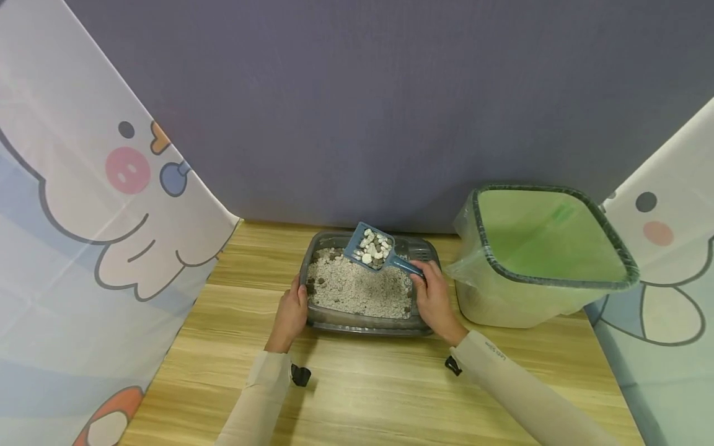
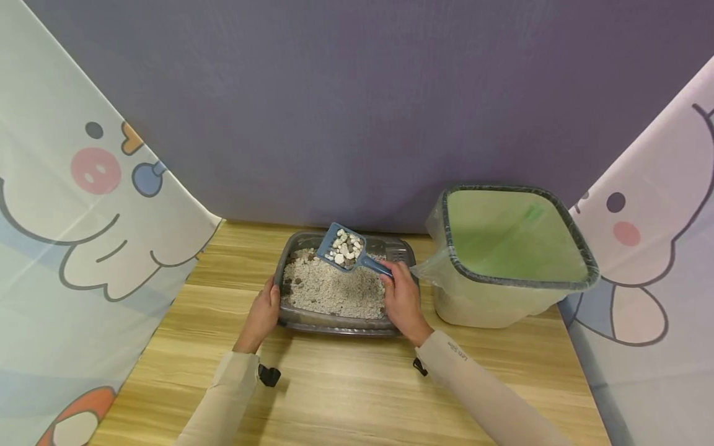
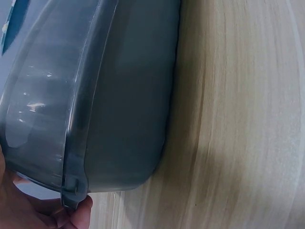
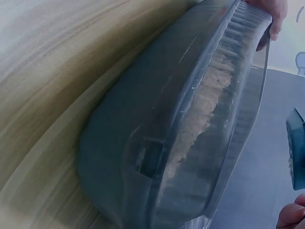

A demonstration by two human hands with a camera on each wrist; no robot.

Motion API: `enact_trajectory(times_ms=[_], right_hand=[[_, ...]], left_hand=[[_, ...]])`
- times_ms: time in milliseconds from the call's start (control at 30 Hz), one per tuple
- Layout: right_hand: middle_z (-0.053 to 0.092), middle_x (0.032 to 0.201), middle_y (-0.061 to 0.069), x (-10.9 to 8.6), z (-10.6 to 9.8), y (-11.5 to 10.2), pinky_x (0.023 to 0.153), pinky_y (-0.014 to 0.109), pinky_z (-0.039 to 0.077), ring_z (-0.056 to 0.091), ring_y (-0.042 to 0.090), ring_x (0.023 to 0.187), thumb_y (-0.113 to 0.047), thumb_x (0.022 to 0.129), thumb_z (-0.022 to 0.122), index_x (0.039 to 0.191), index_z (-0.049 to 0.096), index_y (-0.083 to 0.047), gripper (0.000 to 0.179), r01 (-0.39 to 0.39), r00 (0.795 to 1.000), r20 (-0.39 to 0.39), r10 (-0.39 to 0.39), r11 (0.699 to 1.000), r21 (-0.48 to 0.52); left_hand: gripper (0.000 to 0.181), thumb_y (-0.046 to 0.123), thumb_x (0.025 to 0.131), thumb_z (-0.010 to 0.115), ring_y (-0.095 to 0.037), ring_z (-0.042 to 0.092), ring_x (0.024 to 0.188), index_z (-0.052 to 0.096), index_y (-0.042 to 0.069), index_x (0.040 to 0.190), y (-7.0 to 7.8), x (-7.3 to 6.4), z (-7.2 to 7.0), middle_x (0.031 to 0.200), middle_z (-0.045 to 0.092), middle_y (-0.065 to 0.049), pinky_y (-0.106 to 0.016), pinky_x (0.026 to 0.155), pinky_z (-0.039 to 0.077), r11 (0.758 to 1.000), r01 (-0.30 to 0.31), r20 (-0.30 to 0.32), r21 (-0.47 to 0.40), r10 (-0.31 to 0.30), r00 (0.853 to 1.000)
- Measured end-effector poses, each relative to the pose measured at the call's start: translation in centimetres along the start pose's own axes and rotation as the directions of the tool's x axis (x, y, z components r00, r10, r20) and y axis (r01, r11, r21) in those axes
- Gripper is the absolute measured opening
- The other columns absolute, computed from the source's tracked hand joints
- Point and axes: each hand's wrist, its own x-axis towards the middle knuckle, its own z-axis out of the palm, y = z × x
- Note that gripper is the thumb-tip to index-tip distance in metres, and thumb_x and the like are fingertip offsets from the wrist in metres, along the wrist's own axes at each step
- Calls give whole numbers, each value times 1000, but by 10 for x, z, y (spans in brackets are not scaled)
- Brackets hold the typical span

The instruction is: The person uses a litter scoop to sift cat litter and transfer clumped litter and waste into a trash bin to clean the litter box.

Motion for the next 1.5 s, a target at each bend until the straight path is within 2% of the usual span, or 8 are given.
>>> enact_trajectory(times_ms=[300, 600, 867, 967, 1100, 1233, 1367, 1500], right_hand=[[45, 80, 4, -1, -6, -6, 56, 28, 34, 37, 13, 63, -1, 92, 57, 120, 60, 0, 28, 19, 999, -45, -20, 1000, -12], [48, 83, 5, 8, -32, -36, 56, 28, 31, 35, 13, 62, -4, 94, 56, 123, 59, 0, 29, 58, 994, -91, -59, 998, -21], [49, 77, 6, 18, -60, -64, 56, 23, 31, 39, 13, 63, 3, 92, 57, 121, 62, 1, 29, 143, 975, -171, -140, 990, 5], [49, 77, 5, 24, -75, -76, 56, 22, 31, 39, 12, 64, 5, 90, 58, 120, 63, 0, 30, 161, 971, -181, -158, 987, -1], [51, 78, 6, 31, -100, -88, 55, 21, 32, 40, 10, 64, 2, 90, 60, 119, 64, 0, 29, 174, 961, -205, -184, 982, -68], [52, 79, 6, 37, -130, -91, 55, 18, 32, 41, 7, 63, 4, 88, 62, 117, 65, -1, 29, 129, 958, -239, -158, 983, -132], [52, 78, 3, 40, -166, -82, 54, 15, 31, 42, 3, 62, 4, 89, 61, 116, 66, -1, 28, 52, 950, -294, -107, 980, -190], [52, 78, -8, 42, -207, -58, 55, 11, 32, 45, -3, 62, -3, 92, 59, 117, 66, -2, 25, -31, 932, -357, -59, 970, -241]], left_hand=[[44, 17, 105, 30, -48, 57, 89, 31, -6, 142, 0, 0, 1, 98, 57, -32, -60, 75, 44, 1000, -26, 3, 1, 26, 1000], [46, 21, 106, 28, -50, 55, 98, 29, -6, 143, -1, 0, 0, 109, 55, -35, -60, 82, 42, 1000, 11, 19, -8, -11, 1000], [49, 25, 106, 26, -52, 50, 107, 27, -5, 145, -1, -1, 1, 117, 52, -36, -61, 89, 38, 1000, 28, 40, -12, -27, 999], [50, 26, 106, 24, -53, 48, 109, 26, -5, 145, -2, -2, 0, 120, 49, -38, -61, 90, 37, 999, 38, 43, -12, -37, 998], [50, 25, 106, 25, -52, 48, 109, 25, -5, 146, -3, -4, 0, 120, 49, -38, -62, 89, 37, 999, 48, 41, -14, -48, 998], [49, 23, 106, 27, -52, 50, 105, 25, -4, 146, -5, -4, -1, 116, 52, -36, -61, 86, 38, 998, 56, 33, -17, -56, 998], [49, 23, 106, 27, -52, 50, 105, 24, -5, 146, -5, -3, -1, 115, 52, -36, -62, 86, 37, 998, 61, 44, -24, -60, 997], [49, 22, 106, 27, -52, 49, 106, 25, -5, 146, -4, 0, 0, 118, 51, -37, -62, 87, 37, 998, 50, 55, -31, -48, 997]])
